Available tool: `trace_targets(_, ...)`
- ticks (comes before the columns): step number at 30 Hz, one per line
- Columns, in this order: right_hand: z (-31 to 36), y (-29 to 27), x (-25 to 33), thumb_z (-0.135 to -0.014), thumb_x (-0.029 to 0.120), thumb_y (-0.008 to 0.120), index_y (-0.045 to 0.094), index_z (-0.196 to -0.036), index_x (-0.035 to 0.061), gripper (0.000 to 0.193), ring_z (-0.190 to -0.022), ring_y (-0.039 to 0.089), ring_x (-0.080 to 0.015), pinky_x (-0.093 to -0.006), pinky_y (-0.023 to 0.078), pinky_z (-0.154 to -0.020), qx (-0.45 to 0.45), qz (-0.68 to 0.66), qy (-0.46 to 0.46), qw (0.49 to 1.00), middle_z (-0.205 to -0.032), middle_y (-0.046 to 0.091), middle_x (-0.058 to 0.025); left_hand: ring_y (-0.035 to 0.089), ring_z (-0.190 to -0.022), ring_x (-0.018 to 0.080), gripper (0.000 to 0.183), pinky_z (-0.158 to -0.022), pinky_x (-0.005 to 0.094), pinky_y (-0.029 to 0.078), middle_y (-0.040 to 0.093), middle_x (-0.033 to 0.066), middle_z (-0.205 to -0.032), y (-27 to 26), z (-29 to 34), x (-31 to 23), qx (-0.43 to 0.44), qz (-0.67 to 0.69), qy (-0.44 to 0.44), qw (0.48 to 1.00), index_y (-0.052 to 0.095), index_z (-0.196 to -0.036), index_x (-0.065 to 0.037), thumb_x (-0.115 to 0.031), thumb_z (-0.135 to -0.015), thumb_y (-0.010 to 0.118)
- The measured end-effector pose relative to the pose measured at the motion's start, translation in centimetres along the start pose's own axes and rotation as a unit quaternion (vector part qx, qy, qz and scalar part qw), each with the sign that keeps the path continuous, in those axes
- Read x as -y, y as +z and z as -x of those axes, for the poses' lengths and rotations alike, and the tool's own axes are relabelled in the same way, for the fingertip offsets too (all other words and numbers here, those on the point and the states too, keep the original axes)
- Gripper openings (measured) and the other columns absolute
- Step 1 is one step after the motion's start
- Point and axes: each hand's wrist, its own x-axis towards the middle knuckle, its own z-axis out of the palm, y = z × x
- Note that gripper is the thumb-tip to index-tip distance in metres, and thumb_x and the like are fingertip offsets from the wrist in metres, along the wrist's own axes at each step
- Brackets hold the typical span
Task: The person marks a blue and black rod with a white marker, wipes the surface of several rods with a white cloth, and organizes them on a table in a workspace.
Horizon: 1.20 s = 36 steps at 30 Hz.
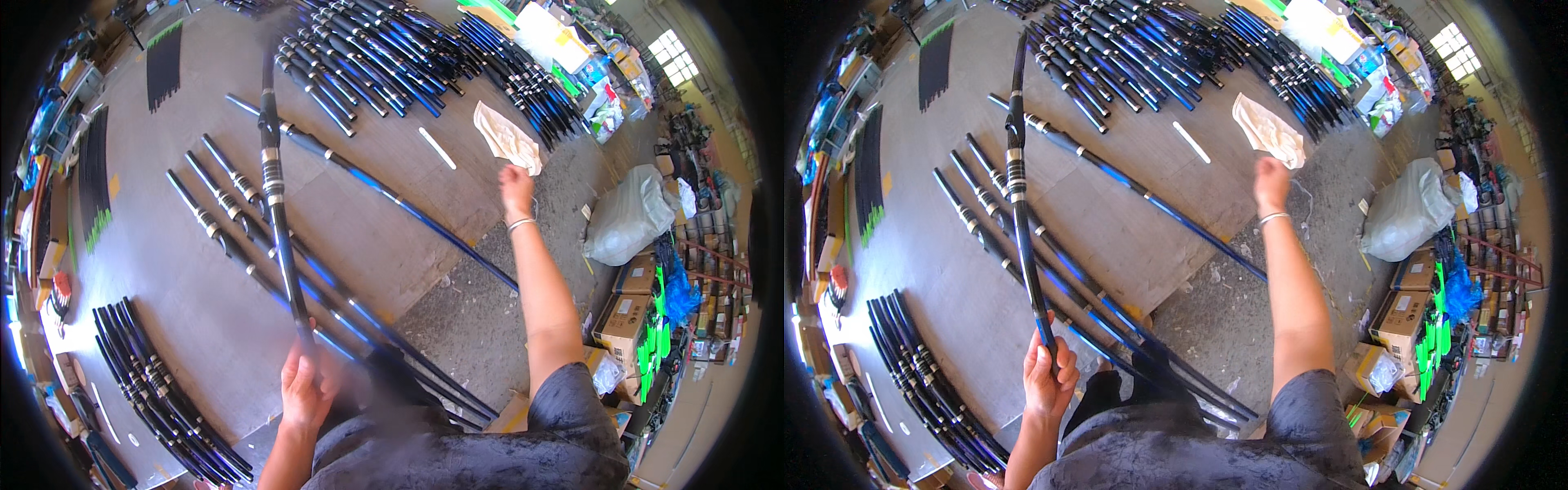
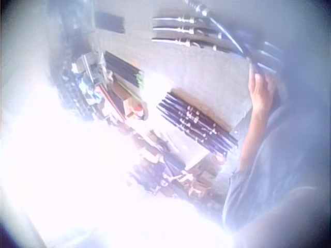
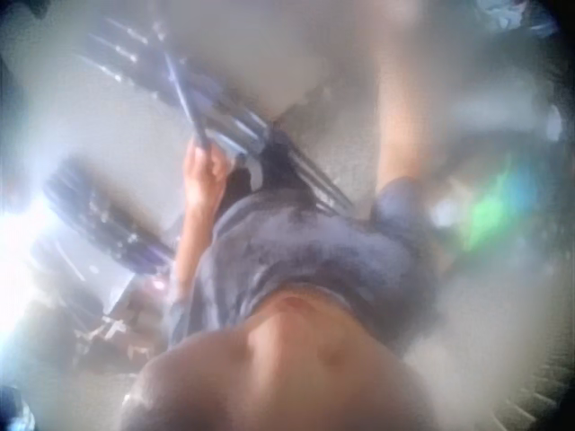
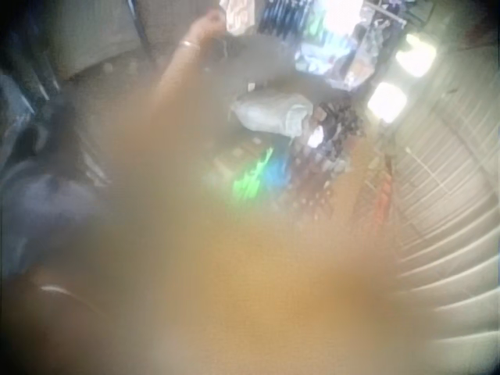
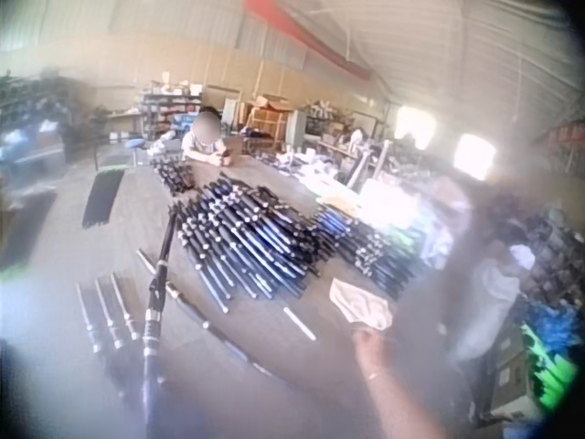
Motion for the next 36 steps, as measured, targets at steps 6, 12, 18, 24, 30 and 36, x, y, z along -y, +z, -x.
trace_targets(6,-8.9,-3.0,-7.7,-0.089,0.017,0.057,0.065,-0.093,0.0020,0.017,-0.086,0.066,-0.0335,-0.0428,0.051,-0.076,-0.146,0.138,0.005,0.980,-0.091,0.068,-0.0184,0.036,-0.051,0.0079,0.064,-0.041,0.0202,0.026,0.045,0.0013,-0.074,1.2,-2.5,1.6,-0.046,0.005,-0.016,0.999,0.036,-0.144,-0.013,-0.034,-0.091,0.063)
trace_targets(12,-15.2,-2.3,-10.2,-0.083,0.031,0.064,0.067,-0.088,-0.0001,0.032,-0.083,0.065,-0.0365,-0.0440,0.050,-0.074,0.016,0.282,-0.044,0.958,-0.087,0.067,-0.0219,0.038,-0.053,0.0083,0.075,-0.043,0.0206,0.028,0.044,0.0009,-0.074,2.0,-3.3,1.5,-0.024,-0.016,-0.040,0.999,0.030,-0.146,-0.012,-0.035,-0.087,0.069)
trace_targets(18,-9.7,-3.5,-5.0,-0.084,0.016,0.069,0.064,-0.081,0.0024,0.014,-0.069,0.051,-0.0077,-0.0279,0.040,-0.060,0.101,-0.033,-0.028,0.994,-0.075,0.059,0.0012,0.048,-0.060,0.0111,0.088,-0.046,0.0215,0.036,0.050,0.0046,-0.083,0.5,-2.5,1.0,0.051,0.022,-0.042,0.998,0.024,-0.149,-0.011,-0.030,-0.081,0.076)
trace_targets(24,-0.1,-7.3,10.8,-0.093,0.008,0.058,0.060,-0.101,0.0007,0.011,-0.094,0.059,-0.0147,-0.0312,0.047,-0.084,0.032,-0.361,-0.103,0.926,-0.100,0.064,-0.0074,0.050,-0.059,0.0122,0.091,-0.044,0.0225,0.036,0.052,0.0065,-0.084,-1.7,0.3,-0.5,0.120,0.069,-0.046,0.989,0.024,-0.149,-0.012,-0.023,-0.078,0.079)
trace_targets(30,10.9,-8.9,25.4,-0.096,0.016,0.047,0.057,-0.107,-0.0003,0.022,-0.091,0.062,-0.0201,-0.0336,0.051,-0.083,0.175,-0.405,-0.101,0.892,-0.101,0.063,-0.0138,0.048,-0.054,0.0124,0.088,-0.045,0.0226,0.036,0.051,0.0066,-0.077,-2.8,3.1,-2.5,0.156,0.065,-0.020,0.985,0.025,-0.150,-0.013,-0.019,-0.079,0.078)
trace_targets(36,26.9,-5.2,30.7,-0.082,0.004,0.067,0.056,-0.105,0.0000,0.026,-0.091,0.060,-0.0152,-0.0283,0.050,-0.079,0.423,-0.173,-0.243,0.856,-0.101,0.059,-0.0076,0.048,-0.054,0.0127,0.087,-0.046,0.0226,0.037,0.053,0.0072,-0.079,-4.3,5.6,-3.6,0.160,0.065,-0.002,0.985,0.026,-0.149,-0.013,-0.017,-0.079,0.078)
